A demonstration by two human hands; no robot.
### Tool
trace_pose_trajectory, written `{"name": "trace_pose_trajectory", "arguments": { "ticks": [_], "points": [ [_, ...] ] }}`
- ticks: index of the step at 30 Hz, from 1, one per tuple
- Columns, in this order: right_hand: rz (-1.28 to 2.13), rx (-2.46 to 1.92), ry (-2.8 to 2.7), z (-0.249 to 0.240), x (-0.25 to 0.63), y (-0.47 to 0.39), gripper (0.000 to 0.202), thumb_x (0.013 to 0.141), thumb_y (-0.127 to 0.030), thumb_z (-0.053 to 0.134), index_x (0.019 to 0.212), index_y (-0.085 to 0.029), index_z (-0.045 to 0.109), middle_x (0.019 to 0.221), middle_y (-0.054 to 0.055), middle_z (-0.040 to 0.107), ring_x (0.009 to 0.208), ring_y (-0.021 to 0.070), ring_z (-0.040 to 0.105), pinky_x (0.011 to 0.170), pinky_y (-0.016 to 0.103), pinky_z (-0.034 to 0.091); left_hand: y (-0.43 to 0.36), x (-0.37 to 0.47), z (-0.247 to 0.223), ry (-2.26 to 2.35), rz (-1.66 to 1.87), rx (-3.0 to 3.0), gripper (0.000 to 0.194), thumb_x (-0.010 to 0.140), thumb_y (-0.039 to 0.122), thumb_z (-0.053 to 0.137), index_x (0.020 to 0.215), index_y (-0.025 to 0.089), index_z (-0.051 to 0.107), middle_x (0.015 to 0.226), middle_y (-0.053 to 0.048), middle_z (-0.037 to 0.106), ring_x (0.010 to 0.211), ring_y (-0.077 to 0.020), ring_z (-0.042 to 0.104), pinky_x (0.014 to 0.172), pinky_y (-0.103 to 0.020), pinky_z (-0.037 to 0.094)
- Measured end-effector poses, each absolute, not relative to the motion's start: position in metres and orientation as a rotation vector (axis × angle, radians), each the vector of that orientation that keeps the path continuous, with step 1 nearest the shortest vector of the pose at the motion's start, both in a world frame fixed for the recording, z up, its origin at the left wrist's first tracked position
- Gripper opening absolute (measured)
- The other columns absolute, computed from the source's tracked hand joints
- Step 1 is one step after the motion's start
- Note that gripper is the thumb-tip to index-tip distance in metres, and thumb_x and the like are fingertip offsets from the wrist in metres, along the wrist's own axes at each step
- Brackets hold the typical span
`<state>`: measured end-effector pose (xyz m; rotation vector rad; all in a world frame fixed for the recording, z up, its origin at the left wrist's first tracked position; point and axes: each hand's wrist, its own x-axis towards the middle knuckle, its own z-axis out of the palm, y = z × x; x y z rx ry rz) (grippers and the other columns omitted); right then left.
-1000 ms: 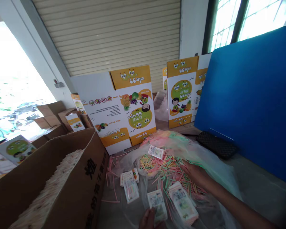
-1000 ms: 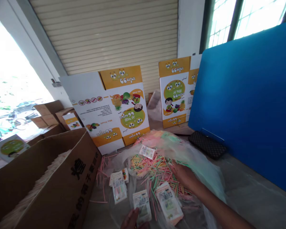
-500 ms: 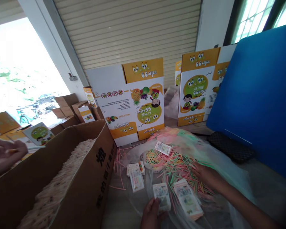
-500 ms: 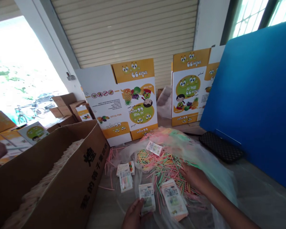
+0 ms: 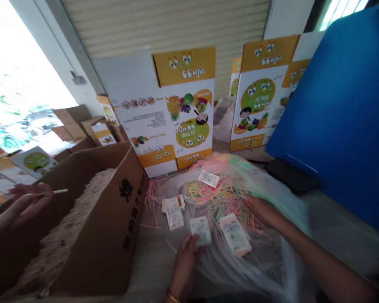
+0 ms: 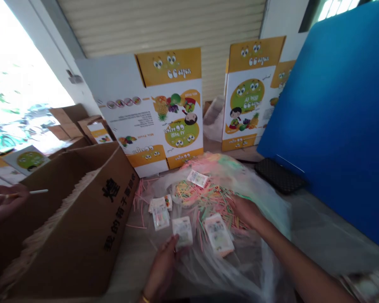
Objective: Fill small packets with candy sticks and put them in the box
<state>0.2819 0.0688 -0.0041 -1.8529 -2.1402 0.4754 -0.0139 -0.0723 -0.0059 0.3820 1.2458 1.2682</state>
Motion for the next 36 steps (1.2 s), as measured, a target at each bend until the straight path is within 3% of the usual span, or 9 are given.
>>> {"name": "trace_pose_trajectory", "arguments": {
  "ticks": [3,7,13,17,21,26,30,36],
  "points": [
    [0.462,-1.964,-2.202,0.013,0.281,0.066,0.036,0.106,-0.035,0.037,0.119,-0.020,0.066,0.114,0.012,0.075,0.099,0.0268,0.069,0.078,0.029,0.044,-0.067,-0.025,0.010,1.241,1.364,0.372,0.031,0.076,0.035,0.084,0.098,0.014,0.076,0.113,-0.012,0.078,0.107,-0.0275,0.073,0.100,-0.042,0.058],
    [0.454,-2.029,-2.211,0.024,0.281,0.068,0.034,0.105,-0.034,0.042,0.128,-0.017,0.062,0.119,0.013,0.074,0.102,0.0260,0.067,0.076,0.027,0.040,-0.053,-0.046,0.014,1.239,1.399,0.421,0.023,0.087,0.031,0.073,0.105,0.016,0.073,0.116,-0.010,0.078,0.113,-0.0235,0.071,0.104,-0.042,0.056],
    [0.520,-1.996,-2.242,0.024,0.270,0.072,0.033,0.107,-0.037,0.042,0.110,-0.016,0.067,0.101,0.008,0.074,0.085,0.0188,0.063,0.067,0.025,0.033,-0.054,-0.047,0.004,1.247,1.372,0.397,0.020,0.087,0.029,0.072,0.103,0.017,0.073,0.116,-0.006,0.077,0.116,-0.0223,0.070,0.108,-0.045,0.054],
    [0.580,-1.704,-2.409,0.026,0.246,0.074,0.029,0.106,-0.037,0.044,0.108,-0.019,0.068,0.097,0.003,0.073,0.081,0.0157,0.061,0.067,0.024,0.032,-0.057,-0.034,0.003,1.241,1.358,0.400,0.029,0.079,0.035,0.079,0.102,0.018,0.074,0.122,-0.006,0.076,0.125,-0.0265,0.065,0.107,-0.046,0.055],
    [0.412,-1.639,-2.587,0.025,0.218,0.077,0.027,0.104,-0.031,0.046,0.112,-0.018,0.068,0.101,0.009,0.074,0.085,0.0202,0.064,0.066,0.027,0.031,-0.057,-0.030,0.004,1.260,1.317,0.398,0.031,0.072,0.039,0.084,0.096,0.021,0.076,0.121,-0.005,0.076,0.128,-0.0301,0.063,0.100,-0.044,0.058],
    [0.353,-1.650,-2.708,0.019,0.198,0.084,0.028,0.098,-0.022,0.052,0.122,-0.019,0.067,0.104,0.012,0.076,0.091,0.0247,0.068,0.067,0.029,0.033,-0.058,-0.032,0.004,1.262,1.294,0.400,0.029,0.074,0.037,0.082,0.096,0.021,0.076,0.119,-0.006,0.078,0.123,-0.0291,0.067,0.096,-0.041,0.060],
    [0.356,-1.652,-2.696,0.016,0.196,0.090,0.025,0.100,-0.027,0.051,0.119,-0.022,0.068,0.105,0.010,0.076,0.093,0.0240,0.068,0.071,0.028,0.035,-0.059,-0.031,0.002,1.263,1.309,0.363,0.028,0.074,0.033,0.081,0.098,0.019,0.077,0.121,-0.007,0.076,0.123,-0.0282,0.067,0.094,-0.040,0.060],
    [0.316,-1.803,-2.418,0.028,0.210,0.096,0.032,0.104,-0.031,0.039,0.122,-0.013,0.058,0.102,0.015,0.073,0.084,0.0242,0.064,0.069,0.029,0.035,-0.054,-0.032,-0.003,1.251,1.294,0.371,0.028,0.074,0.035,0.083,0.096,0.019,0.076,0.113,-0.007,0.078,0.117,-0.0265,0.069,0.096,-0.041,0.060]
  ]
}}
